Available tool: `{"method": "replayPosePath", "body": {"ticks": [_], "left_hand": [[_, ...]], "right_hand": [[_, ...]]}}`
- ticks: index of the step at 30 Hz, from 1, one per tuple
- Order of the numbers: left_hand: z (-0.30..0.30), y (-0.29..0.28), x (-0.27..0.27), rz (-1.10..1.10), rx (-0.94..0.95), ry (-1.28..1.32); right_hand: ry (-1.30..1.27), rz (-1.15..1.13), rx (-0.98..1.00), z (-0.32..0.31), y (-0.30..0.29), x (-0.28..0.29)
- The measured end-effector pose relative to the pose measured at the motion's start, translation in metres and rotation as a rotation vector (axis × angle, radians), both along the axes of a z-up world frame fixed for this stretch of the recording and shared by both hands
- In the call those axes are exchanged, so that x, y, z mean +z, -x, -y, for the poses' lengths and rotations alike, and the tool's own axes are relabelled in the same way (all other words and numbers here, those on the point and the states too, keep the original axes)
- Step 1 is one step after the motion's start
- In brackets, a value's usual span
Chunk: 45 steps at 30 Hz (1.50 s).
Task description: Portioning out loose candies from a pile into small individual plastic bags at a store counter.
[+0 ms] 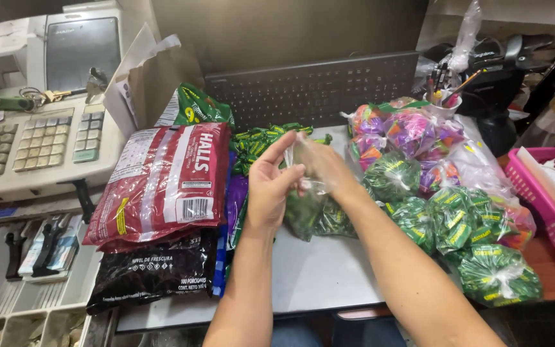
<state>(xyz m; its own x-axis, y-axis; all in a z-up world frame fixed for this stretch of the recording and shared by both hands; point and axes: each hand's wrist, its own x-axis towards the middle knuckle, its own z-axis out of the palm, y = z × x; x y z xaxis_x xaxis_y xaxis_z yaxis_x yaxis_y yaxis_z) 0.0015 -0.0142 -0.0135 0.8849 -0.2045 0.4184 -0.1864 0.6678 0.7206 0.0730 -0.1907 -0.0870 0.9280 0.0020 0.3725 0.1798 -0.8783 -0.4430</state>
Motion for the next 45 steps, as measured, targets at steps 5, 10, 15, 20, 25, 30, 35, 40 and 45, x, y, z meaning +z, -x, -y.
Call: {"method": "replayPosePath", "body": {"ticks": [5,10,15,20,25,30,35,40,45], "left_hand": [[-0.006,-0.003,0.002,-0.091,0.070,-0.120],[-0.010,-0.008,-0.002,-0.099,0.118,-0.090],[-0.008,-0.005,0.001,-0.058,0.102,-0.160],[-0.009,-0.002,0.006,-0.038,0.164,-0.191],[-0.014,-0.010,-0.002,-0.048,0.239,-0.138],[-0.017,-0.015,-0.006,-0.078,0.271,-0.088],[-0.017,-0.008,0.000,-0.125,0.299,-0.087],[-0.015,-0.012,-0.002,-0.121,0.309,-0.084],[-0.013,-0.010,-0.001,-0.089,0.302,-0.099]], "right_hand": [[-0.067,-0.047,-0.028,-0.001,0.013,0.036],[-0.227,-0.014,0.059,0.005,0.030,0.065],[-0.783,0.442,0.540,-0.035,0.076,0.127],[-0.522,0.364,0.555,-0.038,0.072,0.113],[-0.211,0.357,0.340,0.003,0.021,0.054],[0.164,-0.233,0.079,0.003,0.004,0.022],[0.180,-0.278,-0.012,0.011,-0.002,0.006],[-0.498,0.284,0.162,-0.006,0.037,0.087],[-0.677,0.258,0.426,-0.034,0.058,0.101]]}}
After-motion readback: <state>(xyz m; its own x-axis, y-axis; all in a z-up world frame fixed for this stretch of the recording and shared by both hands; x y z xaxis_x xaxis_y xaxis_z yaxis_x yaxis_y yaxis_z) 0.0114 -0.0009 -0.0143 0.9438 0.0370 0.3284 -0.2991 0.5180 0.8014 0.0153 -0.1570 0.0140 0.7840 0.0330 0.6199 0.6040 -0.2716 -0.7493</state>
